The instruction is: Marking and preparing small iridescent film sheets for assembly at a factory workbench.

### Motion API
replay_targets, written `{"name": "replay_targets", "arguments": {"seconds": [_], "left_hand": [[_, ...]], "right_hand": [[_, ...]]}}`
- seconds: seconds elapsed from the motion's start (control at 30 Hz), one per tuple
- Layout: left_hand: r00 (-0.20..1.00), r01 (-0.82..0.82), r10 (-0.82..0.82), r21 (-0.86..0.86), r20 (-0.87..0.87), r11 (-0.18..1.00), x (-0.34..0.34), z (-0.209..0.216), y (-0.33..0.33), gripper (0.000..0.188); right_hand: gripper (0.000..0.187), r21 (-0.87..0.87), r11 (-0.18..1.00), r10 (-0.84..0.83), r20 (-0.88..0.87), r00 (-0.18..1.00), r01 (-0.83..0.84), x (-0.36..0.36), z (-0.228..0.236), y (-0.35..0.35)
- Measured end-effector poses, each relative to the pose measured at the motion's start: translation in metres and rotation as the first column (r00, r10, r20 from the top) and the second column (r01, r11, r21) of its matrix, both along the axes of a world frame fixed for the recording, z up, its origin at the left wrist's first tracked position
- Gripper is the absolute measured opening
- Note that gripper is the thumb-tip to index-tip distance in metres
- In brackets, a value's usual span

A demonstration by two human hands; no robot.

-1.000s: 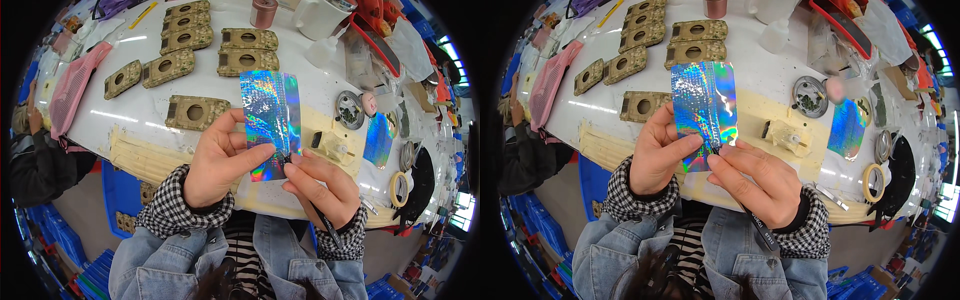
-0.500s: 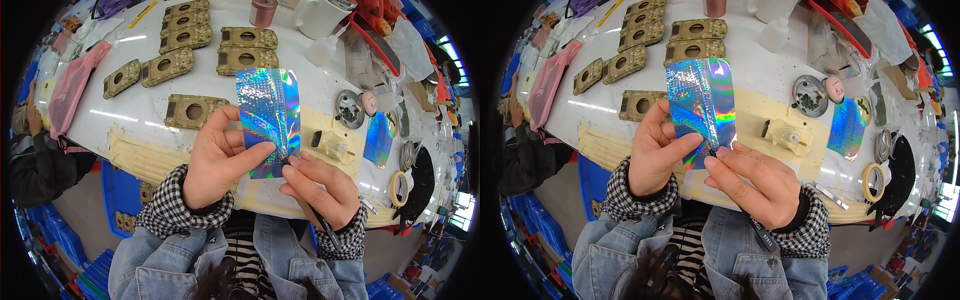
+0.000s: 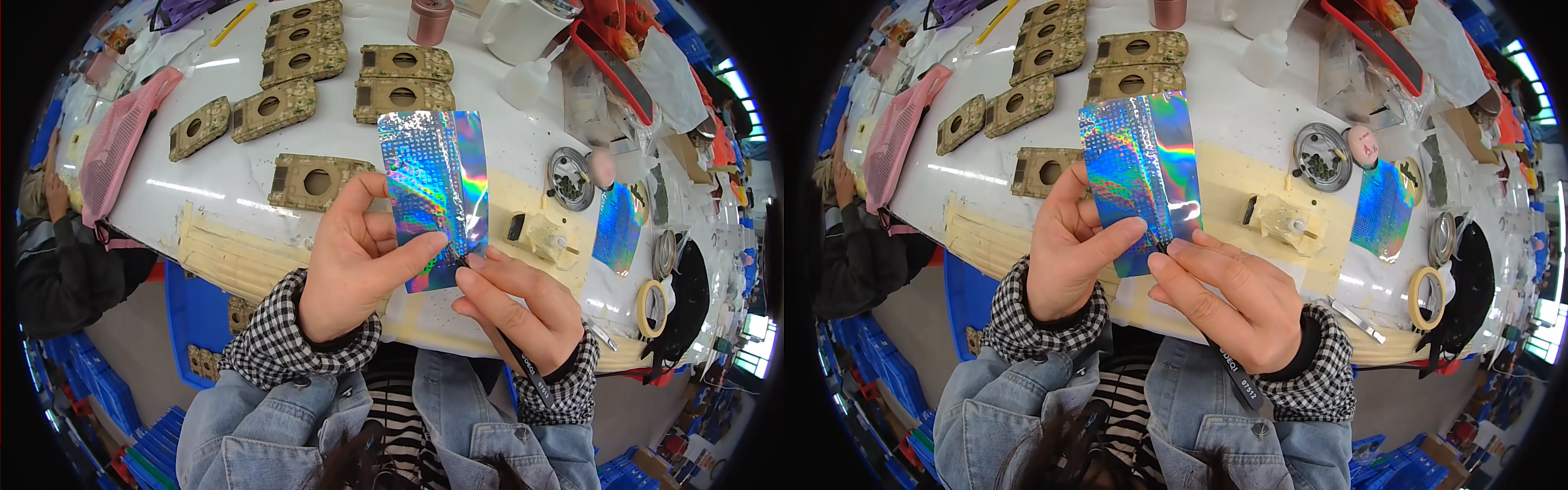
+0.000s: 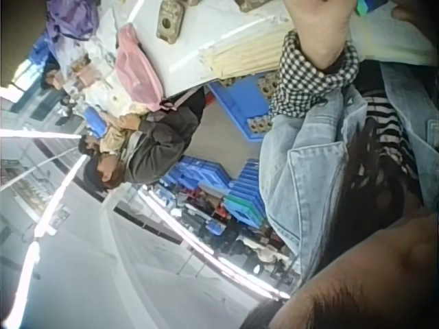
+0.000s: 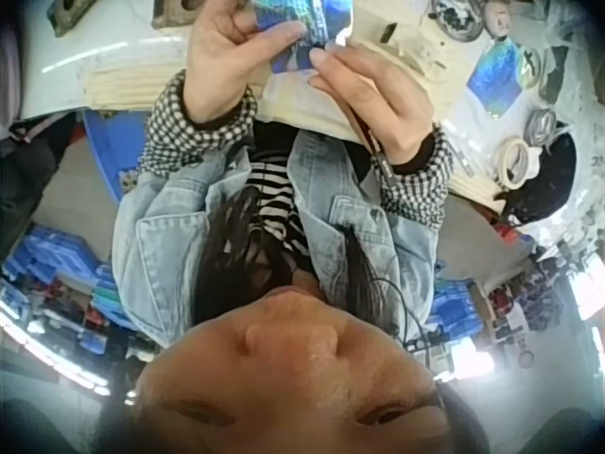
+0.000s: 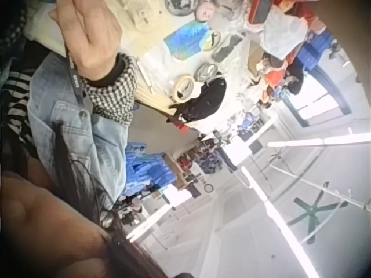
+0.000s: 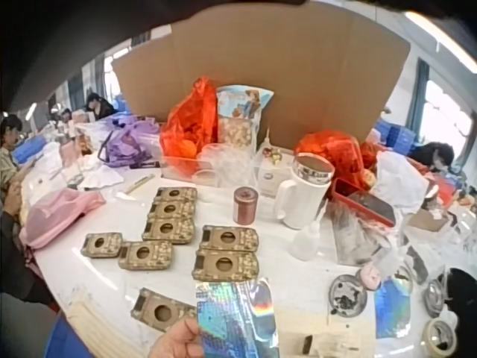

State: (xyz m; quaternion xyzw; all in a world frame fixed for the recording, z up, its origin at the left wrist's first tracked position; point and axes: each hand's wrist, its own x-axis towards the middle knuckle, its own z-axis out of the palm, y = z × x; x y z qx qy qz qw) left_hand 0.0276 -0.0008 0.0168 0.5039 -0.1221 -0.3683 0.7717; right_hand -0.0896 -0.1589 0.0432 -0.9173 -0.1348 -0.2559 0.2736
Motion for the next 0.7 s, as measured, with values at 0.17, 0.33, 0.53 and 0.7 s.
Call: {"name": "replay_targets", "arguments": {"seconds": [0.17, 0.33, 0.53, 0.7], "left_hand": [[0.998, -0.043, 0.044, -0.013, 0.040, 0.999, -0.0036, 0.0009, -0.0017, 0.044], [0.998, -0.042, 0.043, -0.020, 0.043, 0.999, -0.0037, 0.0000, -0.0016, 0.045], [1.000, -0.024, 0.024, -0.030, 0.000, 0.999, -0.0030, 0.0028, -0.0009, 0.044], [1.000, -0.027, 0.027, -0.031, 0.014, 0.999, -0.0032, 0.0033, -0.0013, 0.043]], "right_hand": [[0.036, 0.014, 1.000, -0.019, -0.012, 1.000, 0.019, -0.0006, 0.0007, 0.0015], [0.036, 0.030, 0.999, -0.032, -0.017, 0.999, 0.032, -0.0013, 0.0012, 0.0022], [0.036, 0.035, 0.999, -0.040, -0.035, 0.999, 0.042, -0.0018, 0.0025, 0.0038], [0.037, 0.044, 0.998, -0.037, -0.064, 0.997, 0.040, -0.0031, 0.0041, 0.0034]]}}
